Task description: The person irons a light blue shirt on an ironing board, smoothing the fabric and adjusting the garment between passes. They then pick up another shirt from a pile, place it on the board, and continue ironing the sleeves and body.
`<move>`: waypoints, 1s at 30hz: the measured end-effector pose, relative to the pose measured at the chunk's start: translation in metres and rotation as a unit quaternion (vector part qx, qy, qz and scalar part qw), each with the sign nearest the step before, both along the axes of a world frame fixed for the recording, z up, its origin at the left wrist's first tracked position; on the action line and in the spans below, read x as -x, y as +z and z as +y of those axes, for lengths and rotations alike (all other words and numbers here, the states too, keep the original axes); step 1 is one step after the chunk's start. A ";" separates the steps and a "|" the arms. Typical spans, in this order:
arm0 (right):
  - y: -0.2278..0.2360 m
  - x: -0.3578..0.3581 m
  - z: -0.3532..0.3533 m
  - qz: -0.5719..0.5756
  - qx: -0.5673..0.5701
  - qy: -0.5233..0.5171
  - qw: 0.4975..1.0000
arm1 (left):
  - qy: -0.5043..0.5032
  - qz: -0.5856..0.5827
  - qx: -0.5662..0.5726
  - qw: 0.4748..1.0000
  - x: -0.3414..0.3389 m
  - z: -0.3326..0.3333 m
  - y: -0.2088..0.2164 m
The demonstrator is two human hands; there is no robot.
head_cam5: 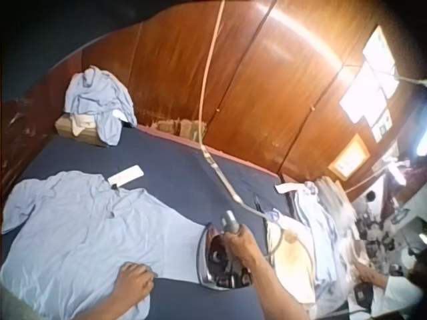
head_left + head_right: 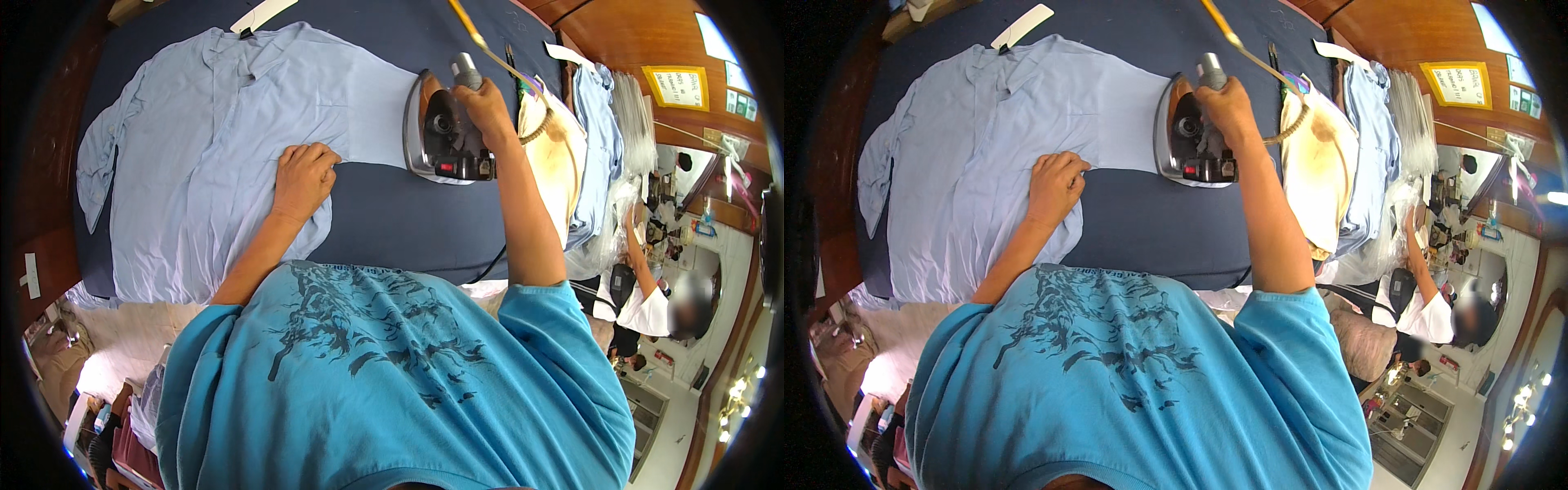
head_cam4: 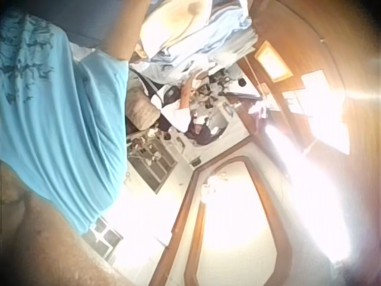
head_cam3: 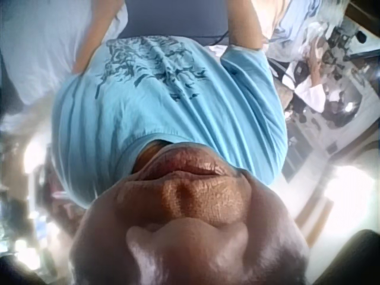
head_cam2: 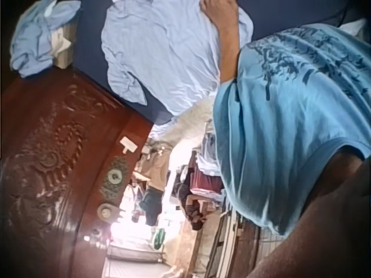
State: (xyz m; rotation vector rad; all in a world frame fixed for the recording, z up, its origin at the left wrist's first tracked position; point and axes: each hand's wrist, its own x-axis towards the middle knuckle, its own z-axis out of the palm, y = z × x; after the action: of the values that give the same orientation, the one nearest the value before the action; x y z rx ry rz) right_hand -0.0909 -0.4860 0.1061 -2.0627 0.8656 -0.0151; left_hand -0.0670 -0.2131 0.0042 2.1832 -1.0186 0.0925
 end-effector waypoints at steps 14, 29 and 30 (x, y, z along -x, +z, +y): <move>-0.007 -0.026 0.029 -0.035 0.001 0.160 0.987 | -0.021 -0.001 -0.014 1.000 0.000 0.005 0.001; 0.004 -0.017 0.004 0.045 0.030 0.181 0.982 | -0.015 -0.006 -0.013 1.000 0.002 0.003 -0.002; 0.001 0.004 -0.003 0.048 0.030 0.151 0.987 | -0.011 0.005 -0.018 1.000 0.004 0.004 -0.002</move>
State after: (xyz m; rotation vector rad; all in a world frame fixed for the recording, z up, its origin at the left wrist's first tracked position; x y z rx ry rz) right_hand -0.0947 -0.4885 0.1070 -2.2463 0.6080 0.2265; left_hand -0.0715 -0.2092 0.0021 2.2024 -1.0455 0.0530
